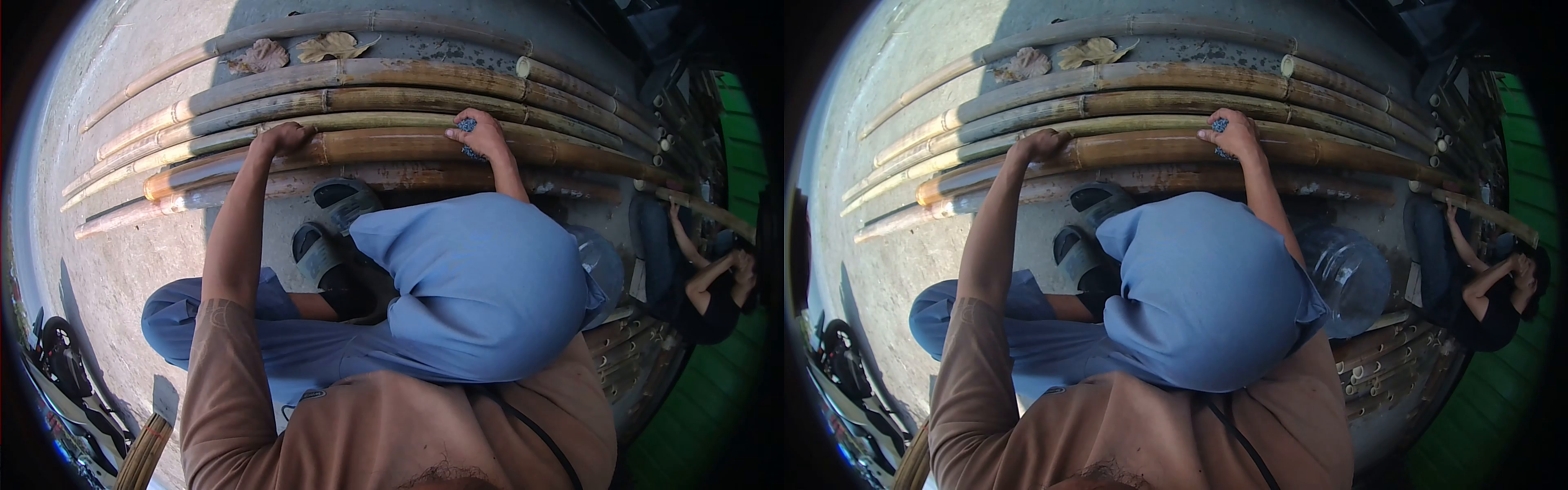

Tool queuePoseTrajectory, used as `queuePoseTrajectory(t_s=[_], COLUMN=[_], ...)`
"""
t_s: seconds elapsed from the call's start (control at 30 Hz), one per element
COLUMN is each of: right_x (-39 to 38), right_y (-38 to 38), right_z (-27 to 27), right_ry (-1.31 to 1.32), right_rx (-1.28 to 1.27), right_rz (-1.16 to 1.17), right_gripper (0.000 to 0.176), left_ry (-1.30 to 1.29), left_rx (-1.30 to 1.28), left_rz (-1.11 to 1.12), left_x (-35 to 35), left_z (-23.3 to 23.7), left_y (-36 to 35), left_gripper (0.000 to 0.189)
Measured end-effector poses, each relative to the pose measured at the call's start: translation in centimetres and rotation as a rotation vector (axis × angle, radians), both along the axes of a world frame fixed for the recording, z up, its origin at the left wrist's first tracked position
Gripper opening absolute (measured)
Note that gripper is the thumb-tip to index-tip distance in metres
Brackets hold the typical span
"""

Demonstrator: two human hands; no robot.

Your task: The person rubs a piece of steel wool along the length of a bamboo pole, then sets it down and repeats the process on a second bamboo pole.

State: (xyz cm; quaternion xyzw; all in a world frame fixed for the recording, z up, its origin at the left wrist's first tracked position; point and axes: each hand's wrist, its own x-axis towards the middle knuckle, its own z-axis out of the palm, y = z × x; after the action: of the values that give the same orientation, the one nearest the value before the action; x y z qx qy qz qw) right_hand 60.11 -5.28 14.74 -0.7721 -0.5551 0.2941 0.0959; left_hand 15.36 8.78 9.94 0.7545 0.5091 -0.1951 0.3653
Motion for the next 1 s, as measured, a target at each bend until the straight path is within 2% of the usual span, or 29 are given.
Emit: queuePoseTrajectory(t_s=[0.2,0.23,0.27,0.3,0.33,0.37,0.43,0.53,0.57,0.63,0.73,1.0], right_x=[3.5,4.6,6.3,7.7,8.5,7.3,6.4,2.8,1.6,-1.4,-2.7,-12.3], right_y=[-1.0,-1.3,-1.4,-1.8,-2.2,-2.5,-3.4,-5.3,-5.8,-6.6,-6.6,-4.9], right_z=[-0.3,-0.2,-0.7,-1.4,-0.5,1.9,4.6,4.8,4.2,5.8,6.1,5.1], right_ry=[-0.136,-0.175,-0.209,-0.378,-0.433,-0.526,-0.377,-0.291,-0.272,-0.262,-0.218,-0.168], right_rx=[0.045,0.075,0.064,0.157,0.094,-0.094,-0.226,-0.482,-0.530,-0.521,-0.488,-0.413], right_rz=[-0.109,-0.139,-0.178,-0.106,-0.070,-0.153,-0.081,-0.031,-0.044,-0.119,-0.108,0.156], right_gripper=[0.031,0.020,0.016,0.020,0.022,0.036,0.071,0.108,0.129,0.126,0.126,0.123], left_ry=[-0.023,-0.031,-0.036,-0.038,-0.019,-0.001,0.022,-0.008,-0.035,-0.042,-0.001,-0.016], left_rx=[0.000,0.008,0.019,0.030,0.023,0.016,-0.006,-0.013,-0.003,0.000,-0.014,0.030], left_rz=[-0.023,-0.035,-0.042,-0.046,-0.031,-0.013,0.014,-0.017,-0.013,0.002,0.017,-0.019], left_x=[-0.1,-0.2,-0.2,-0.3,-0.4,-0.2,0.2,0.4,0.3,0.3,0.6,0.0], left_z=[0.0,-0.3,-0.3,-0.3,-0.1,0.2,0.9,0.7,1.2,1.9,2.1,0.7], left_y=[0.1,0.0,-0.1,-0.1,-0.1,-0.1,-0.5,-0.2,-0.6,-0.6,-0.9,-0.4], left_gripper=[0.075,0.075,0.075,0.075,0.075,0.075,0.074,0.075,0.076,0.077,0.078,0.078])
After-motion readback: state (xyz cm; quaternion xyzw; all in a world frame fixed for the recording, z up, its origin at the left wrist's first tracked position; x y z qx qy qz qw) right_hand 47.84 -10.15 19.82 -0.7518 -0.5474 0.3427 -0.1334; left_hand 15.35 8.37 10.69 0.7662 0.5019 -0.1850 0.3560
